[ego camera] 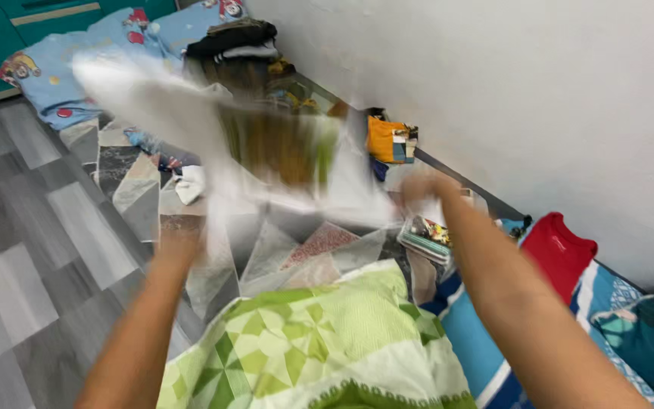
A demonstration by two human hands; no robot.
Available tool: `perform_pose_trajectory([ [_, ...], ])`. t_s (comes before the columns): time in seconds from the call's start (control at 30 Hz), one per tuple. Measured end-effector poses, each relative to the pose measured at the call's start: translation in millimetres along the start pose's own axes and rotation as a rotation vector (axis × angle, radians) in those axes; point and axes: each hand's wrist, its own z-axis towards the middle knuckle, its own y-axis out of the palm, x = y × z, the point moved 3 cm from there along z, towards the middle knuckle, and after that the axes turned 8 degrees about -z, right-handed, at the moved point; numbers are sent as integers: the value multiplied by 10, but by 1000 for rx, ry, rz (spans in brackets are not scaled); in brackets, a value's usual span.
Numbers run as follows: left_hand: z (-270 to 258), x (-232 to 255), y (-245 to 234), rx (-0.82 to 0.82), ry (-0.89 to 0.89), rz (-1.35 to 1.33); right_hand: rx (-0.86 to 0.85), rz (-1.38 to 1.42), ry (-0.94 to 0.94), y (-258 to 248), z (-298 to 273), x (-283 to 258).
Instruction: The person folds a red shirt, a white shirt, and another white shirt with a graphic print by hand, placing each one onto a stack on the bed.
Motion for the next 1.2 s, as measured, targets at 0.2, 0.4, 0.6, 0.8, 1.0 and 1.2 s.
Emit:
perform_pose_trajectory([
  [0.2,-1451,-1269,700,-1073,-106,429,-48,-175,350,1443,-87,991],
  [0.4,-1286,396,726,-500,74,-129,588,-342,430,1917,-355,473],
  [0.6,-1904,2336,848,-840,128,-532,-520,1032,744,2572,-510,-193],
  [0.8,-1946,2530,540,-1200,268,-431,-505,1087,304,1699,-717,-937],
  [1.0,-1572,2196,721,-555,232,-656,-789,687,-54,1182,-1346,-1913],
  [1.2,-1406,1516,965,-595,-34,-155,-437,641,-22,300,-1189,-1787],
])
